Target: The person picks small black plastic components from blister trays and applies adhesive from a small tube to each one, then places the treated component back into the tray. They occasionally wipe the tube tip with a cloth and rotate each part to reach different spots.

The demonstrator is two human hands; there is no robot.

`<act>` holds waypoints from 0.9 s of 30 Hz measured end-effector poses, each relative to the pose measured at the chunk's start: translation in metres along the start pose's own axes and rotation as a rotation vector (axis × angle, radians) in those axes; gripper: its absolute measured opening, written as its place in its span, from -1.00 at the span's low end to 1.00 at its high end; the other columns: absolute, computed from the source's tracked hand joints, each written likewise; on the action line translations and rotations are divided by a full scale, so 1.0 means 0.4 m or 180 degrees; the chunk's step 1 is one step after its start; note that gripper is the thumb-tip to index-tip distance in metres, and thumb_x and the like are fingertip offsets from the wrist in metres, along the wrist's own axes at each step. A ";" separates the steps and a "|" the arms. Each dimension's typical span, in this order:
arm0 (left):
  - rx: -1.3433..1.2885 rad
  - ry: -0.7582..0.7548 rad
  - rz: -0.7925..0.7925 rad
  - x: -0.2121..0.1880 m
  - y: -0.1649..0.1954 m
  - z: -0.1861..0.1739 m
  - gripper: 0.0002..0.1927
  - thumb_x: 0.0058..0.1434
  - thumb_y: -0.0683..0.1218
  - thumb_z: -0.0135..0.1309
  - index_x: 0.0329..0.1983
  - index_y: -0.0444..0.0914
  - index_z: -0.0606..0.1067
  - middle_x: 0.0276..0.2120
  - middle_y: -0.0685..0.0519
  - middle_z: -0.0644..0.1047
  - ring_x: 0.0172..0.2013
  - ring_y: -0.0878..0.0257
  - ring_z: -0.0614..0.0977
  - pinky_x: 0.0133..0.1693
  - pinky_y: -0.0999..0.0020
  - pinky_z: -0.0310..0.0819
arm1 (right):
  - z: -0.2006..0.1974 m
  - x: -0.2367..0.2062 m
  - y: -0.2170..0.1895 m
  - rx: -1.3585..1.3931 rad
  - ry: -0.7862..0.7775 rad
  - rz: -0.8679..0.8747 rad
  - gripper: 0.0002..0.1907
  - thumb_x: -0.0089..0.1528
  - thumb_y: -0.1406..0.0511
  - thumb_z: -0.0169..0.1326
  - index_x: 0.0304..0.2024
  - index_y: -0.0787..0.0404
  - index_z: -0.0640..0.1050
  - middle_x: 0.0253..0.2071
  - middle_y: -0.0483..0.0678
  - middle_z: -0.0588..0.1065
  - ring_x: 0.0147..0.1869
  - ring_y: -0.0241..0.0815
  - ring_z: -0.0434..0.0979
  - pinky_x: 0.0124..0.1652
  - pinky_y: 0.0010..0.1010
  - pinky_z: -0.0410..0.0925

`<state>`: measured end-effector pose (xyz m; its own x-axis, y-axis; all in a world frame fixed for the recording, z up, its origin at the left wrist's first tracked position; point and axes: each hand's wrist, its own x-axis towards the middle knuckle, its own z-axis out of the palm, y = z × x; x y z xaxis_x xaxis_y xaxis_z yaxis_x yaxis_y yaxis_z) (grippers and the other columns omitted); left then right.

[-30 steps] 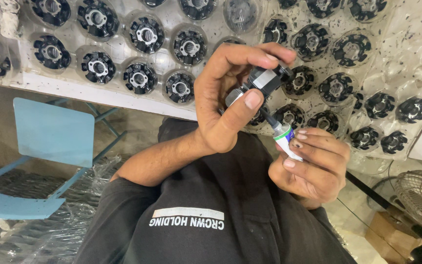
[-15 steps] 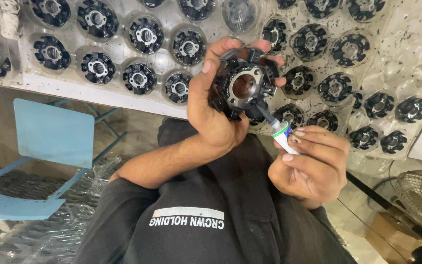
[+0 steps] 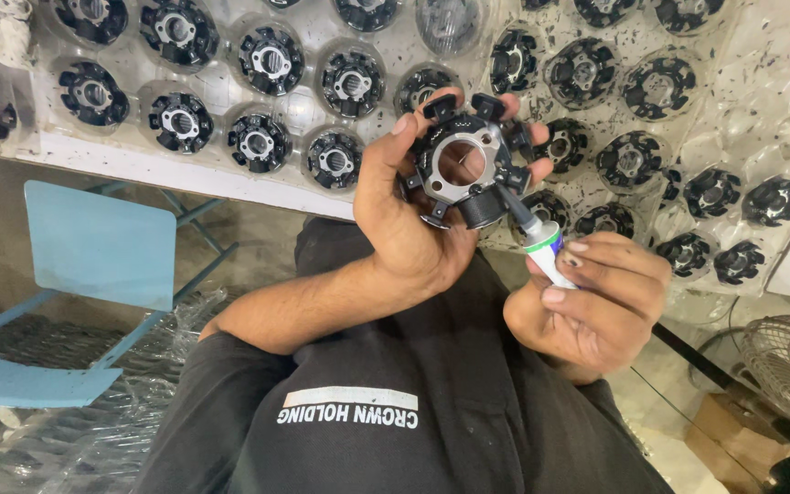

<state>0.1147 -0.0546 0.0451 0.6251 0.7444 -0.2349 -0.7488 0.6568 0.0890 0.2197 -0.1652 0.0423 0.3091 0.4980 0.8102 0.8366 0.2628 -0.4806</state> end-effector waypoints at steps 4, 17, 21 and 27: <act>0.0036 0.0091 -0.0062 0.002 0.000 -0.003 -0.57 0.56 0.13 -0.10 0.11 -0.35 0.38 0.09 -0.30 0.49 0.11 -0.26 0.56 0.14 -0.20 0.52 | 0.008 0.001 0.004 -0.0090 0.0094 0.0005 -0.71 0.18 0.47 0.31 -0.33 0.16 0.41 -0.29 -0.05 0.42 -0.20 -0.07 0.49 -0.31 -0.31 0.48; -0.0280 0.0350 -0.0391 0.015 0.007 -0.011 -0.52 0.51 0.17 -0.08 0.07 -0.38 0.41 0.07 -0.29 0.51 0.16 -0.26 0.57 0.19 -0.19 0.53 | 0.008 -0.004 -0.007 -0.0107 -0.0010 0.0242 -0.69 0.20 0.55 0.30 -0.31 0.19 0.42 -0.27 -0.02 0.44 -0.17 -0.03 0.53 -0.28 -0.27 0.51; -0.0305 0.0422 -0.0465 0.023 0.011 -0.010 -0.51 0.49 0.17 -0.08 0.08 -0.37 0.42 0.12 -0.29 0.51 0.15 -0.27 0.56 0.19 -0.18 0.54 | 0.007 0.005 -0.011 -0.0072 -0.0126 0.0249 -0.70 0.19 0.54 0.30 -0.29 0.20 0.42 -0.26 -0.01 0.44 -0.18 -0.02 0.54 -0.27 -0.27 0.52; -0.0372 0.0400 -0.0517 0.036 0.013 -0.061 -0.50 0.47 0.19 -0.10 0.08 -0.35 0.42 0.10 -0.28 0.52 0.14 -0.25 0.58 0.18 -0.13 0.55 | 0.009 0.014 -0.026 -0.0292 -0.0381 0.0537 -0.71 0.24 0.57 0.28 -0.26 0.23 0.42 -0.24 0.02 0.47 -0.18 -0.01 0.55 -0.29 -0.33 0.46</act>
<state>0.1145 -0.0434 0.0185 0.7125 0.6045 -0.3562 -0.6657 0.7428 -0.0709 0.2113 -0.1622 0.0506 0.3967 0.6244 0.6728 0.8170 0.0940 -0.5689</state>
